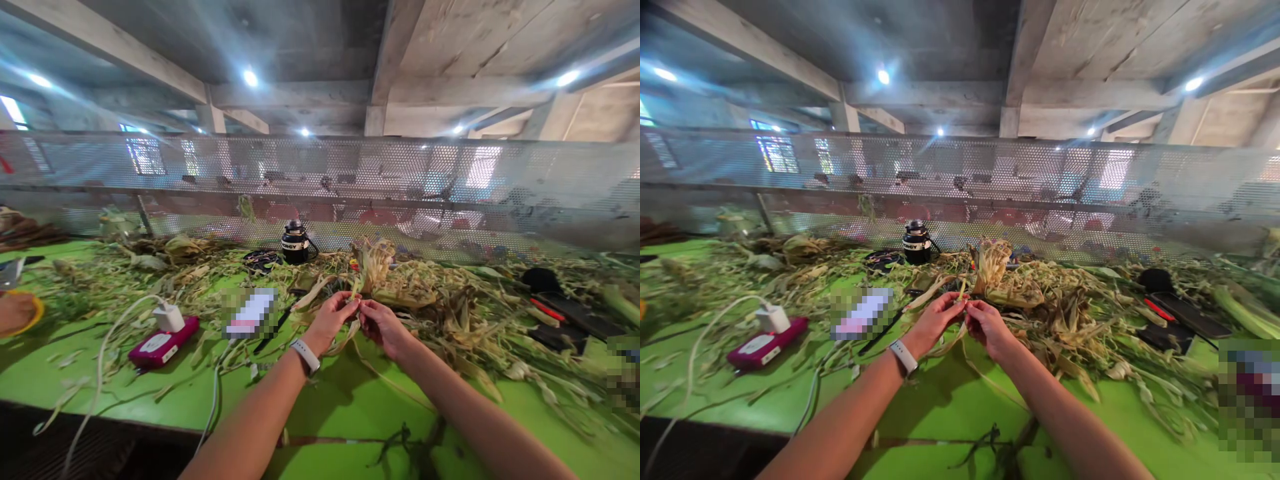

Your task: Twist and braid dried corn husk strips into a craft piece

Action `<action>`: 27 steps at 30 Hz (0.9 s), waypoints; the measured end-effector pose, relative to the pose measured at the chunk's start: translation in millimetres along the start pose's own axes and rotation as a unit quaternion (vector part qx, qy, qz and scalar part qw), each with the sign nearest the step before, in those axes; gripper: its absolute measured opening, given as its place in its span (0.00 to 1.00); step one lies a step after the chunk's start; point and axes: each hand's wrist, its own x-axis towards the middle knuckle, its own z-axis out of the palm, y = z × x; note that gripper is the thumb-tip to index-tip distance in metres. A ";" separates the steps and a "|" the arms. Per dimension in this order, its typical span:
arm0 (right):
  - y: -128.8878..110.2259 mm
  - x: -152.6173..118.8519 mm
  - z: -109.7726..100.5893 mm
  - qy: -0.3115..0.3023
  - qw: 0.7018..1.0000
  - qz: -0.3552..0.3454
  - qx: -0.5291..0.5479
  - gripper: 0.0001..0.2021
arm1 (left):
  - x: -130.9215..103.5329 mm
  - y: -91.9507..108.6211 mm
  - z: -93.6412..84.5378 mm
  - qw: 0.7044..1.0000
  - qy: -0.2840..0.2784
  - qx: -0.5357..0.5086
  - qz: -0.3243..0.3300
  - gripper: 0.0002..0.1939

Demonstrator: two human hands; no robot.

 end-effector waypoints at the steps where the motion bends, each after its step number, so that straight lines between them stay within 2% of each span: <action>1: -0.2 0.0 0.0 0.003 1.000 -0.001 0.002 0.16 | -0.2 0.8 -0.1 1.000 -0.004 -0.001 -0.007 0.10; 6: -1.8 -1.4 1.8 0.026 0.999 -0.031 -0.002 0.16 | 0.2 4.8 -2.7 0.999 -0.044 0.005 -0.027 0.09; 9: -2.6 -2.6 3.5 0.031 0.999 -0.044 -0.007 0.16 | 0.6 5.8 -4.8 0.998 -0.049 0.005 -0.025 0.10; 18: 1.0 1.3 0.0 0.022 0.998 -0.046 -0.030 0.16 | 3.0 3.5 -8.9 0.990 -0.047 0.125 0.040 0.09; 27: -1.3 -1.2 3.0 0.028 0.997 -0.064 -0.036 0.17 | 2.0 5.5 -10.6 0.996 -0.069 0.057 0.008 0.13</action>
